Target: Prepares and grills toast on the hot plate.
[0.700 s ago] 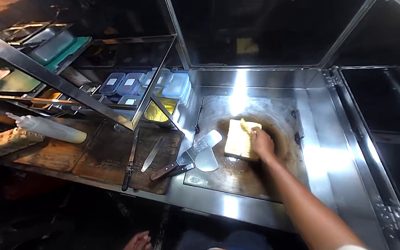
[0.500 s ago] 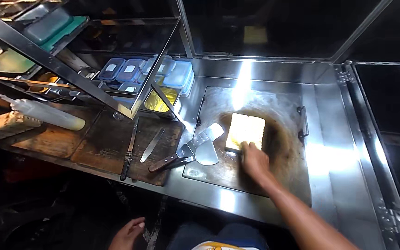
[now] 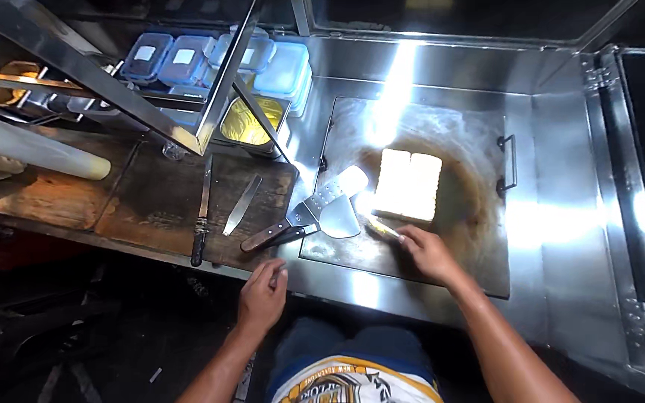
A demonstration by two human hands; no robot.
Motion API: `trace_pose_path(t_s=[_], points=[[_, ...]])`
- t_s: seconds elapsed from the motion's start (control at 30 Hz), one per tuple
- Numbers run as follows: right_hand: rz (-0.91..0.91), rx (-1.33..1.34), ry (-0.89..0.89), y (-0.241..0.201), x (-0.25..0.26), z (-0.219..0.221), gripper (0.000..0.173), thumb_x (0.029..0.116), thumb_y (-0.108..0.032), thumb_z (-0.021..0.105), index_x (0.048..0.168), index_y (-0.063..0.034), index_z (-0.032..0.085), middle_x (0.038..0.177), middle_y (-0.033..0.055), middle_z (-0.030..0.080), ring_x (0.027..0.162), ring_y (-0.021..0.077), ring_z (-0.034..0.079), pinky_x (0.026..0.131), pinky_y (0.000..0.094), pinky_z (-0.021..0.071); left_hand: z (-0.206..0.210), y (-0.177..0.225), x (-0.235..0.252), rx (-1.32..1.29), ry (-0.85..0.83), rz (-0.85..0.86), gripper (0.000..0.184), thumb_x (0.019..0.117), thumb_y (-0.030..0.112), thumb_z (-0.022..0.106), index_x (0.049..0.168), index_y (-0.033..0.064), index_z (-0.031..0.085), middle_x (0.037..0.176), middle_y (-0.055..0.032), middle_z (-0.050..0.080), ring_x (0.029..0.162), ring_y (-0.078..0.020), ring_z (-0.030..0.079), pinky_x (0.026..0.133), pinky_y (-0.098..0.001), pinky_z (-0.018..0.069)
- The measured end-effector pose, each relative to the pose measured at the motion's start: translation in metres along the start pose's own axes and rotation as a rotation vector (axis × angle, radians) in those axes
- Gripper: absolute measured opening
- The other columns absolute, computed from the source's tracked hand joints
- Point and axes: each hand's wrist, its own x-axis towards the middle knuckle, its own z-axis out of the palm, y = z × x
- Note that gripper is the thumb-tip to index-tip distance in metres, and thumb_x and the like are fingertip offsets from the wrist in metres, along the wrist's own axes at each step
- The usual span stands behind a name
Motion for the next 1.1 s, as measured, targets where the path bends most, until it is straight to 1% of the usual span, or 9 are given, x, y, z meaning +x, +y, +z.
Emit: trace_pose_path(t_s=[0.13, 0.3, 0.43, 0.5, 0.63, 0.8, 0.97, 1.0, 1.1], points=[[-0.016, -0.16, 0.065, 0.029, 0.007, -0.02, 0.031, 0.1087, -0.023, 0.05, 0.132, -0.012, 0.067, 0.126, 0.0128, 0.07, 0.119, 0.0293, 0.067, 0.106, 0.0573, 0.0498, 0.007, -0.007, 0.035, 0.192, -0.156, 0.13, 0.034, 0.1008, 0.026, 0.058, 0.128, 0.0095, 0.069, 0.141, -0.0123, 0.061, 0.125, -0.0315, 0.062, 0.101, -0.053, 0.0527], [0.117, -0.01, 0.122, 0.037, -0.016, -0.027, 0.025, 0.1084, -0.02, 0.052, 0.124, -0.011, 0.069, 0.109, 0.0099, 0.073, 0.099, 0.0234, 0.07, 0.092, 0.0515, 0.0563, -0.006, -0.023, 0.045, 0.388, -0.249, 0.184, 0.037, 0.0998, 0.028, 0.059, 0.133, 0.0128, 0.067, 0.148, -0.0096, 0.055, 0.122, -0.0352, 0.062, 0.093, -0.0533, 0.0546], [0.19, -0.217, 0.072, -0.011, 0.016, -0.005, 0.03, 0.1081, -0.032, 0.05, 0.129, -0.0198, 0.068, 0.117, 0.0126, 0.073, 0.11, 0.0353, 0.069, 0.094, 0.0671, 0.0515, -0.008, -0.03, 0.054, 0.408, -0.272, 0.21, 0.04, 0.0994, 0.028, 0.059, 0.137, 0.0141, 0.064, 0.149, -0.0106, 0.054, 0.118, -0.0361, 0.064, 0.089, -0.0539, 0.0557], [0.256, -0.17, 0.107, 0.008, 0.011, -0.019, 0.03, 0.1086, -0.029, 0.05, 0.128, -0.016, 0.069, 0.117, 0.0135, 0.072, 0.109, 0.0337, 0.069, 0.095, 0.0646, 0.0524, -0.015, -0.033, 0.063, 0.4, -0.312, 0.195, 0.042, 0.1005, 0.028, 0.059, 0.14, 0.0138, 0.061, 0.149, -0.0112, 0.054, 0.119, -0.0359, 0.063, 0.093, -0.0541, 0.0549], [0.277, 0.1, 0.081, 0.02, -0.02, -0.024, 0.023, 0.1076, -0.018, 0.054, 0.118, -0.0055, 0.07, 0.096, 0.0108, 0.072, 0.086, 0.0215, 0.069, 0.083, 0.0451, 0.0576, -0.025, -0.038, 0.076, 0.388, -0.306, 0.196, 0.039, 0.1004, 0.028, 0.06, 0.135, 0.0123, 0.065, 0.133, -0.013, 0.065, 0.117, -0.0368, 0.064, 0.093, -0.0578, 0.0532], [0.263, -0.119, 0.044, 0.008, 0.026, -0.033, 0.027, 0.1079, -0.024, 0.051, 0.119, -0.0101, 0.071, 0.104, 0.0137, 0.073, 0.095, 0.0293, 0.071, 0.089, 0.0586, 0.0556, -0.021, -0.041, 0.094, 0.458, -0.344, 0.221, 0.032, 0.1002, 0.026, 0.061, 0.129, 0.0137, 0.069, 0.119, -0.0129, 0.068, 0.111, -0.0381, 0.063, 0.083, -0.0562, 0.0547], [0.259, 0.141, 0.018, 0.012, -0.01, -0.041, 0.022, 0.107, -0.018, 0.054, 0.116, -0.0045, 0.07, 0.096, 0.0108, 0.072, 0.083, 0.0197, 0.067, 0.077, 0.0415, 0.0566, -0.032, -0.036, 0.105, 0.361, -0.43, 0.255, 0.024, 0.0947, 0.021, 0.064, 0.113, 0.006, 0.069, 0.107, -0.0148, 0.068, 0.104, -0.0361, 0.065, 0.086, -0.0557, 0.0526], [0.238, 0.087, -0.008, -0.002, -0.001, -0.031, 0.023, 0.1073, -0.019, 0.054, 0.116, -0.0063, 0.07, 0.096, 0.0098, 0.071, 0.081, 0.0192, 0.067, 0.075, 0.0415, 0.056, -0.032, -0.033, 0.102, 0.333, -0.444, 0.226, 0.023, 0.0947, 0.02, 0.064, 0.112, 0.0041, 0.067, 0.106, -0.0159, 0.067, 0.102, -0.0363, 0.065, 0.085, -0.0561, 0.0537], [0.259, -0.111, -0.014, -0.011, 0.035, -0.026, 0.028, 0.1076, -0.026, 0.05, 0.12, -0.0106, 0.07, 0.101, 0.0133, 0.073, 0.094, 0.0301, 0.071, 0.087, 0.0592, 0.0554, -0.033, -0.019, 0.092, 0.302, -0.515, 0.103, 0.021, 0.0982, 0.02, 0.061, 0.11, 0.003, 0.06, 0.102, -0.0176, 0.064, 0.092, -0.0359, 0.067, 0.079, -0.0574, 0.0544]])
